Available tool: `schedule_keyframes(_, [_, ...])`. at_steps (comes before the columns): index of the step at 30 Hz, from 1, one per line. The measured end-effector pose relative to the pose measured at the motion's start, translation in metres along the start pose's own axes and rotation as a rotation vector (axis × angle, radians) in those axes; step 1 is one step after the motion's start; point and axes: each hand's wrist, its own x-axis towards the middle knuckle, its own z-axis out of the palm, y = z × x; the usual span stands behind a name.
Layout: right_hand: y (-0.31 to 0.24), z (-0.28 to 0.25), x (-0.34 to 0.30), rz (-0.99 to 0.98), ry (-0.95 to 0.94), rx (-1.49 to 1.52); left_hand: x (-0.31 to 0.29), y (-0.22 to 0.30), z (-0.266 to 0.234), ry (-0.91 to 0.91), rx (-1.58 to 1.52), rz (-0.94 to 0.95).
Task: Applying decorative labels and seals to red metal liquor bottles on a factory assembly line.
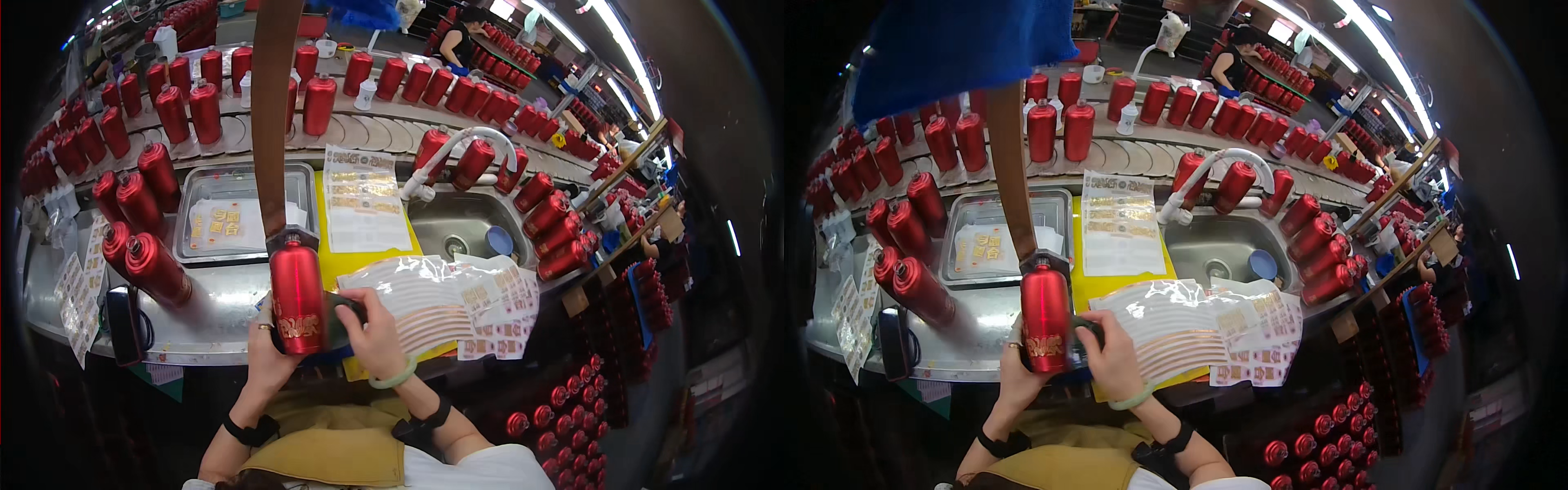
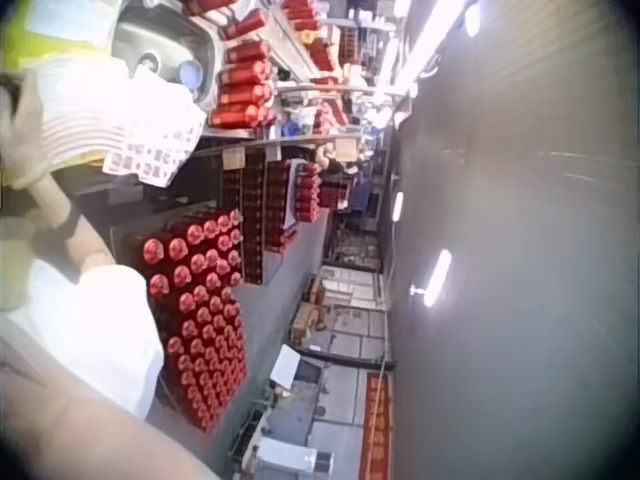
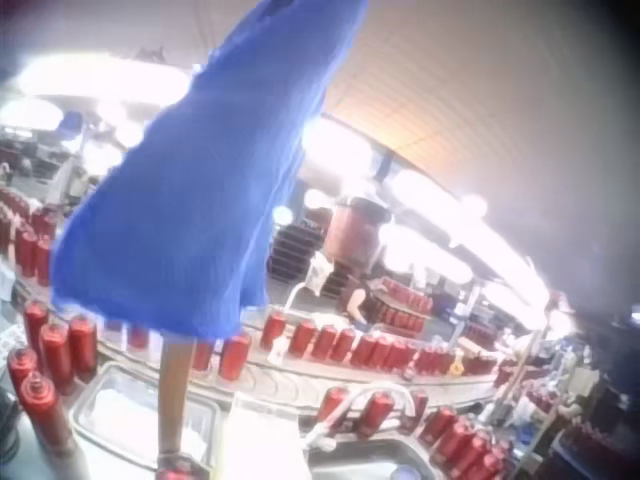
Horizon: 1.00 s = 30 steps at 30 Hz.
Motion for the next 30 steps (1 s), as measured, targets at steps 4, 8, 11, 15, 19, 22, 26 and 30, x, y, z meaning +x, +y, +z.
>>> schedule_keyframes(4, [0.020,0.021,-0.005,0.035,-0.022,0.117,-0.002,-0.010,-0.002,0.033,0.144,-0.003])
schedule_keyframes(8, [0.030,-0.003,0.004,0.002,0.075,-0.081,-0.005,-0.001,0.001,0.056,0.176,-0.042])
schedule_keyframes(11, [0.009,0.007,-0.011,-0.008,-0.029,0.261,-0.008,0.012,0.001,0.107,0.345,0.033])
schedule_keyframes(15, [0.052,0.014,-0.013,0.113,0.027,-0.014,-0.009,0.020,-0.001,0.197,0.372,0.167])
schedule_keyframes(19, [0.028,0.013,-0.014,0.121,0.068,0.338,-0.008,0.011,-0.005,-0.034,0.112,-0.137])
schedule_keyframes(22, [0.039,0.019,-0.013,0.108,0.013,0.111,-0.013,0.018,-0.004,0.096,0.367,0.133])
schedule_keyframes(26, [0.031,0.005,-0.006,0.165,0.003,0.187,-0.009,0.028,-0.004,0.060,0.054,-0.084])
schedule_keyframes(30, [0.033,-0.015,0.004,0.109,0.063,0.291,-0.001,0.017,-0.004,-0.031,0.092,-0.065])
